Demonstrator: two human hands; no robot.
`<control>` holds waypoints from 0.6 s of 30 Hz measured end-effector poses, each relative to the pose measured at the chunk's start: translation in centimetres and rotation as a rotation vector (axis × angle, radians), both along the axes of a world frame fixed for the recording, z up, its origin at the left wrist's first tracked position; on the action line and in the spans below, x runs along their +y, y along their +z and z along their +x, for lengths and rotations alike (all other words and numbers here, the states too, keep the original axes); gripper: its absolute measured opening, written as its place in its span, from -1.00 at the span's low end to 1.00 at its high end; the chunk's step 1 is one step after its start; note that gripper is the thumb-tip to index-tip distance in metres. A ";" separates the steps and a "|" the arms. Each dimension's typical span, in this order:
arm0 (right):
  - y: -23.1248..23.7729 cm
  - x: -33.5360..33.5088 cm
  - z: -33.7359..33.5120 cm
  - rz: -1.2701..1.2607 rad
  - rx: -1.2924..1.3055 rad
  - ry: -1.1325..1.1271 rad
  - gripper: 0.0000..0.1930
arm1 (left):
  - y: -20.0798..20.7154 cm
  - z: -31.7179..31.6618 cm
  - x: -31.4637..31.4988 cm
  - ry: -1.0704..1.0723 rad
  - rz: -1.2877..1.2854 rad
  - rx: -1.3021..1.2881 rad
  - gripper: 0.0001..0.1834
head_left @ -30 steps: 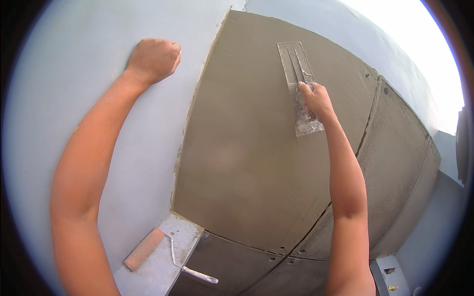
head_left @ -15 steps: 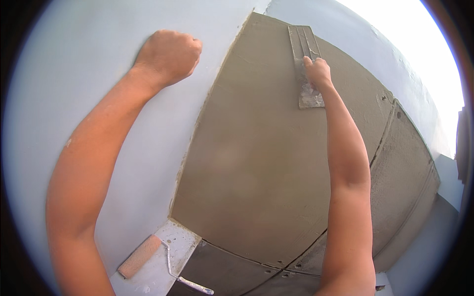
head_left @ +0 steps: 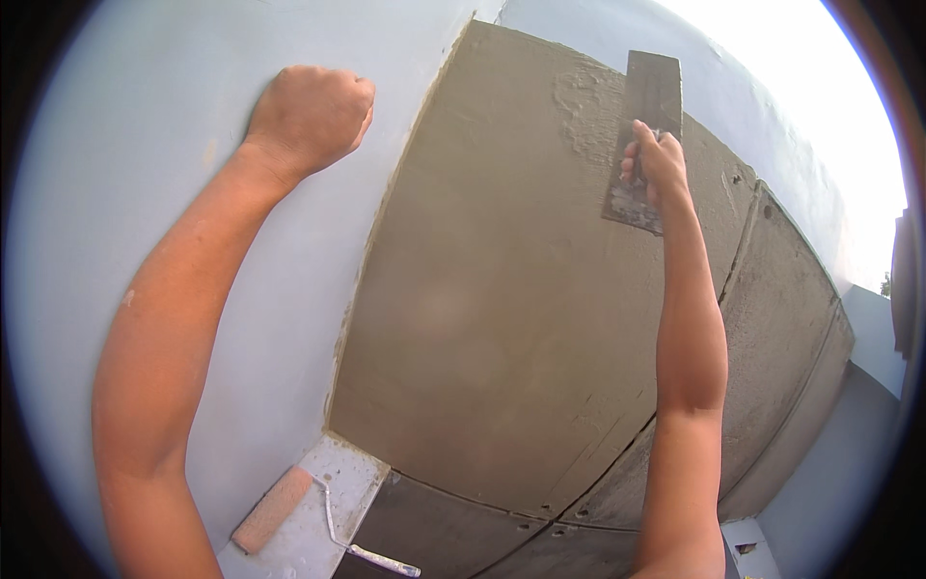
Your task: The person applies plaster to a concrete wall using a trowel and then smooths the surface with a paint roller. The person alternates between spreading and smoothing the plaster across the wall area.
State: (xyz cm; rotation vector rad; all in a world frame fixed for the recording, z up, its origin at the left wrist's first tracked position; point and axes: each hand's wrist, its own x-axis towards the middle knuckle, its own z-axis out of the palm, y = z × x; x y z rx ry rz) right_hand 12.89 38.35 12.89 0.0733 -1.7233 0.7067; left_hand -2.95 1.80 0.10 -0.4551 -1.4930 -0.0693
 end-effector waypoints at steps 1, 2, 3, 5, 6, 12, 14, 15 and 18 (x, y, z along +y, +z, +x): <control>0.7 -1.5 -1.9 0.004 -0.009 0.030 -0.65 | 0.0 0.1 -0.4 0.013 0.002 0.004 -0.65; 1.4 -2.2 -3.8 -0.013 -0.055 0.035 -0.65 | -0.1 -0.2 -0.2 -0.005 -0.003 0.007 -0.65; 2.0 -2.9 -5.6 -0.028 -0.098 0.041 -0.64 | -0.3 -0.6 0.0 -0.021 -0.004 0.013 -0.65; 2.2 -4.4 -9.1 -0.059 -0.099 0.081 -0.63 | -0.3 -0.6 0.3 -0.030 -0.003 -0.008 -0.65; 2.2 -4.9 -10.1 -0.075 -0.100 0.101 -0.62 | -0.3 -0.3 0.6 -0.029 0.001 -0.032 -0.65; 2.7 -5.1 -9.7 -0.042 -0.123 -0.207 -0.59 | -0.4 0.2 0.2 -0.002 -0.018 -0.063 -0.65; 2.6 -2.1 -7.7 -0.042 -0.094 -0.259 -0.59 | -0.7 -0.3 0.5 -0.049 -0.020 0.025 -0.68; 2.8 -1.1 -6.5 -0.043 -0.069 -0.277 -0.59 | -0.7 -0.5 0.2 -0.069 -0.018 0.101 -0.71; 2.7 1.3 -1.9 -0.069 -0.068 -0.296 -0.63 | -0.5 0.2 -0.5 -0.089 0.000 0.165 -0.70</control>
